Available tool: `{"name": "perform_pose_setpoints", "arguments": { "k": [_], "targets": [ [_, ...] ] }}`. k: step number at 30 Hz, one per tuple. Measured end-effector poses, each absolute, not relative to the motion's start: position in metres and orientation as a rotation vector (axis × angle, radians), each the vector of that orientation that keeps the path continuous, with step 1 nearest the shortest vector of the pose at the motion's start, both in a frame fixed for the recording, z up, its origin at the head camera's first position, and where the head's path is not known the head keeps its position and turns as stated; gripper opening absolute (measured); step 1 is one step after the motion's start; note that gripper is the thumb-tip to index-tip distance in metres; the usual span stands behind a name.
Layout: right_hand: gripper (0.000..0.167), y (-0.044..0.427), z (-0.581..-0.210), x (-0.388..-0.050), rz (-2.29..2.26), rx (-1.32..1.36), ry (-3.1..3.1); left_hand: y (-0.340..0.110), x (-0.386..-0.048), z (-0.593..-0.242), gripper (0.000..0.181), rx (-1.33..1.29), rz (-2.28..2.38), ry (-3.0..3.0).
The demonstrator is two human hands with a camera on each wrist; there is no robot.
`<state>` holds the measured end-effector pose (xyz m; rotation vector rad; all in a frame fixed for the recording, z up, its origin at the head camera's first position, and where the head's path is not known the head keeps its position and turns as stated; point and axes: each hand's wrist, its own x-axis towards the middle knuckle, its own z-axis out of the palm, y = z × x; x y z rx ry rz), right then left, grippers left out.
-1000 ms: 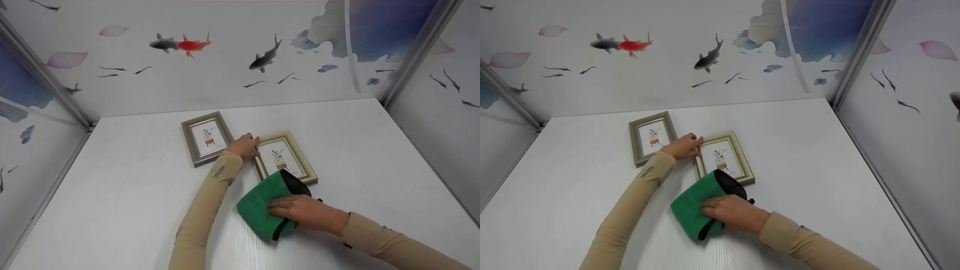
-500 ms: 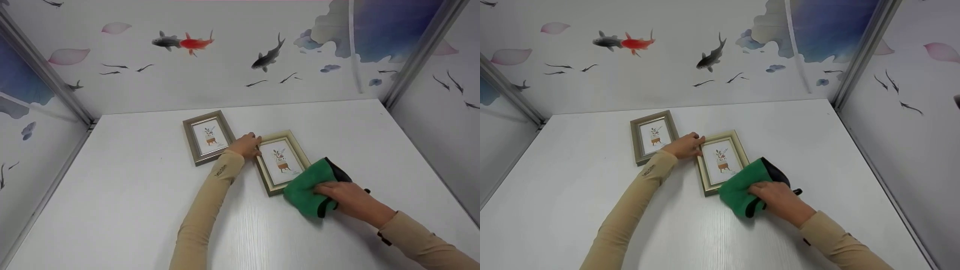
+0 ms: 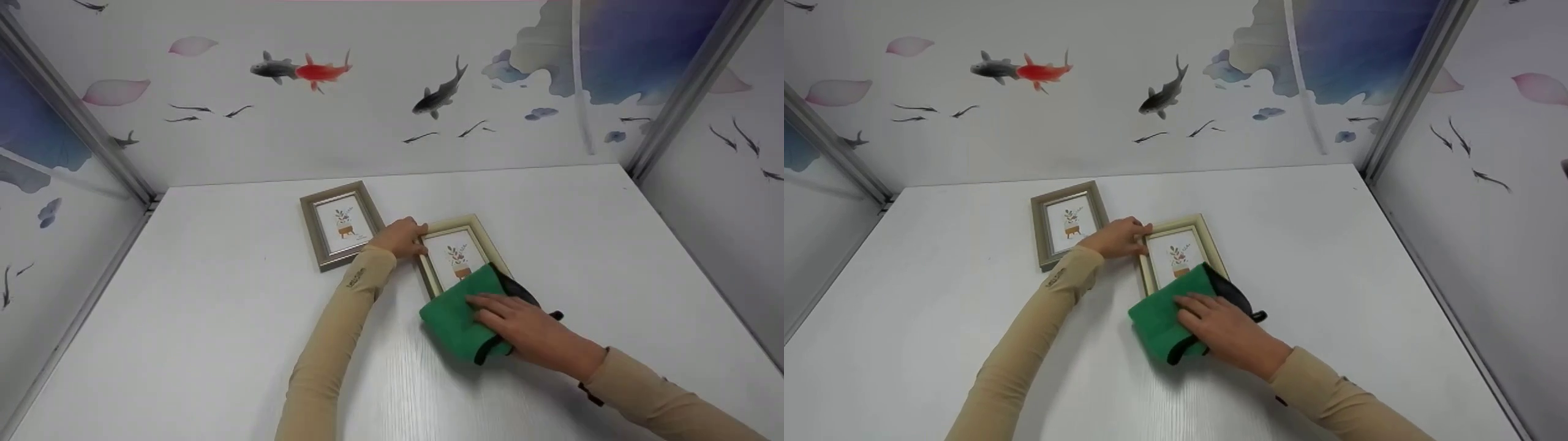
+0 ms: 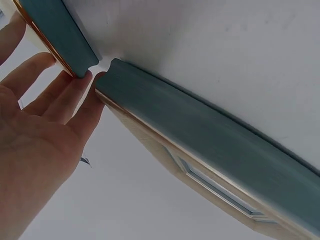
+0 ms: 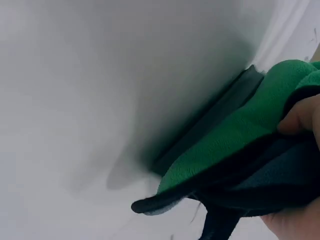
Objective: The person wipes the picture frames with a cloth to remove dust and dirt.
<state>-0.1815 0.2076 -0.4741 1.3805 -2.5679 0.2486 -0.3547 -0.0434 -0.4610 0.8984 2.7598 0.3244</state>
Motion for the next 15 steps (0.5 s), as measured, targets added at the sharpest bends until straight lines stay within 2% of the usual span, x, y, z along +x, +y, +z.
{"name": "perform_pose_setpoints", "arguments": {
  "k": [3,6,15],
  "targets": [
    [0.056,0.189,-0.473,-0.192,0.172,1.438,-2.610,-0.043,-0.358,-0.461,0.030,0.941,0.381,2.734],
    [0.053,0.174,-0.471,-0.206,0.142,1.472,-2.654,-0.043,-0.361,-0.460,0.030,0.935,0.416,2.712],
    [0.054,0.144,-0.457,-0.263,0.309,1.470,-2.851,-0.042,-0.361,-0.447,0.046,0.716,0.356,2.673]
  ]
}}
